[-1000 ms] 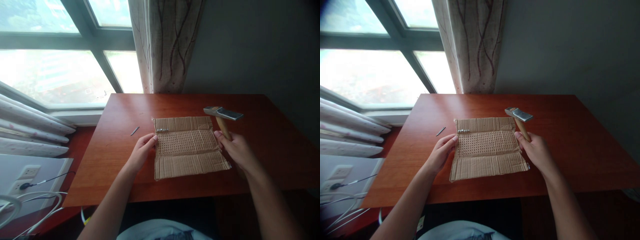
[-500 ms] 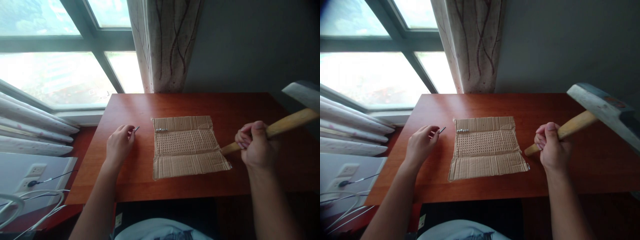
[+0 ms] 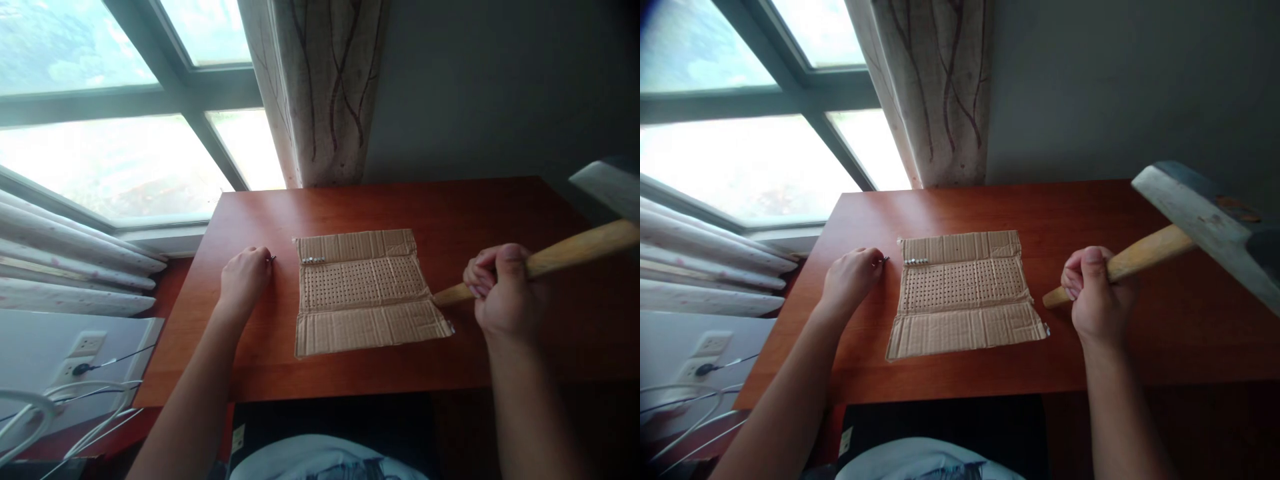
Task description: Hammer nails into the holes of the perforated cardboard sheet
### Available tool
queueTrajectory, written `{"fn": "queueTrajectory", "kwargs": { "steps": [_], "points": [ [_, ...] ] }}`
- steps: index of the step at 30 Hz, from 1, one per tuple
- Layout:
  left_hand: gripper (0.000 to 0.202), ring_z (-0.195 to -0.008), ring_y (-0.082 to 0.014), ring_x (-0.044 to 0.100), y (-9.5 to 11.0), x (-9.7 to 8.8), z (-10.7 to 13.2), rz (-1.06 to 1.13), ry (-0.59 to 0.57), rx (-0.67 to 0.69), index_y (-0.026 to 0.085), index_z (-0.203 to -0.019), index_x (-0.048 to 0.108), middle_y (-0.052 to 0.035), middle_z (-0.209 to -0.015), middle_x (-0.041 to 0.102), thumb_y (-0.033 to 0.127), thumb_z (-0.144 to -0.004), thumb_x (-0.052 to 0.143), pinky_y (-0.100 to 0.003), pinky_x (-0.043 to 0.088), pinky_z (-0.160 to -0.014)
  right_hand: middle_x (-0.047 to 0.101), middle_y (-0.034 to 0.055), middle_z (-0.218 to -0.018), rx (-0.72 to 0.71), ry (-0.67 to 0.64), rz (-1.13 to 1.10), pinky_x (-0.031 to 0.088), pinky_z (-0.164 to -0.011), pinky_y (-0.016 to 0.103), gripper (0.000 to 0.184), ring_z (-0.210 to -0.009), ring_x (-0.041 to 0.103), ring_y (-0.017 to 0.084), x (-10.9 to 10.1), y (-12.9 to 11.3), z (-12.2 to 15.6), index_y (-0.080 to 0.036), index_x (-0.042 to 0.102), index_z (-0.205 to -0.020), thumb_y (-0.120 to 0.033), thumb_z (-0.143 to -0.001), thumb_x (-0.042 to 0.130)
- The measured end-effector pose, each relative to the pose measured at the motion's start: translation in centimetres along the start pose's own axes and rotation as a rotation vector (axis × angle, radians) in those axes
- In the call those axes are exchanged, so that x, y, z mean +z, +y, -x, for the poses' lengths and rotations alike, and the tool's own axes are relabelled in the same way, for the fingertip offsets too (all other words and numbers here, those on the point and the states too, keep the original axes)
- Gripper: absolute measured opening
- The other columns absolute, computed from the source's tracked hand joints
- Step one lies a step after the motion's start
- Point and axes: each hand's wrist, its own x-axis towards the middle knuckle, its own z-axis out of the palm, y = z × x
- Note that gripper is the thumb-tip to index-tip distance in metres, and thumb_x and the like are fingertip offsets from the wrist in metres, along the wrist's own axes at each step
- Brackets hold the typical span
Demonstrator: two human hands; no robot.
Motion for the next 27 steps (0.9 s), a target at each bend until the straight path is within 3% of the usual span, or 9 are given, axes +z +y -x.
{"fn": "queueTrajectory", "kwargs": {
  "steps": [10,13,16,20,24,27],
  "points": [
    [0.034,-0.096,-0.0337,0.073,-0.1,0.0,-0.2,0.034,-0.013,-0.007,0.021,-0.105,0.075,-0.014,-0.108,0.077,0.032,-0.097,0.044,-0.037,0.046,-0.069,0.038,-0.0065,-0.046,0.016,-0.027,-0.004,0.022,-0.038,0.024,0.037,-0.038,0.034,0.007,0.0,0.2,0.3,-0.021,0.063,-0.066,-0.045,-0.093,0.07],
    [0.031,-0.092,-0.0314,0.073,-0.4,0.1,0.1,0.065,0.027,-0.011,0.022,-0.104,0.075,-0.0129,-0.107,0.077,0.033,-0.096,0.048,-0.036,0.047,-0.069,0.037,-0.0065,-0.045,0.017,-0.027,-0.005,0.021,-0.038,0.025,0.037,-0.038,0.034,0.007,0.0,0.2,0.3,-0.02,0.062,-0.066,-0.045,-0.092,0.071],
    [0.026,-0.09,-0.0288,0.073,-1.0,0.4,0.4,0.169,0.143,-0.001,0.022,-0.1,0.075,-0.0116,-0.105,0.078,0.03,-0.093,0.052,-0.035,0.049,-0.072,0.037,-0.0065,-0.046,0.02,-0.024,-0.002,0.021,-0.038,0.024,0.037,-0.038,0.034,0.007,0.0,0.2,0.3,-0.02,0.062,-0.066,-0.045,-0.093,0.07],
    [0.016,-0.08,-0.0223,0.072,-1.2,0.1,0.9,0.657,0.347,0.059,0.02,-0.093,0.073,-0.0074,-0.093,0.077,0.032,-0.088,0.064,-0.032,0.054,-0.073,0.037,-0.0067,-0.045,0.015,-0.018,-0.004,0.02,-0.038,0.024,0.036,-0.038,0.034,0.007,0.0,0.2,0.3,-0.02,0.062,-0.066,-0.044,-0.093,0.07],
    [0.02,-0.077,-0.018,0.072,0.7,-1.9,2.1,1.27,0.359,0.081,0.018,-0.09,0.071,-0.0031,-0.084,0.075,0.033,-0.08,0.079,-0.029,0.057,-0.072,0.037,-0.007,-0.045,0.008,-0.021,-0.002,0.021,-0.038,0.024,0.035,-0.038,0.033,0.007,0.0,0.3,0.3,-0.02,0.062,-0.067,-0.044,-0.093,0.069],
    [0.018,-0.083,-0.0168,0.071,3.0,-3.4,3.1,1.417,0.386,0.163,0.019,-0.089,0.072,-0.0028,-0.087,0.075,0.029,-0.079,0.082,-0.029,0.058,-0.08,0.037,-0.0071,-0.045,0.016,-0.01,0.003,0.021,-0.038,0.024,0.036,-0.038,0.033,0.007,0.0,0.3,0.2,-0.021,0.061,-0.067,-0.044,-0.093,0.069]
  ]
}}
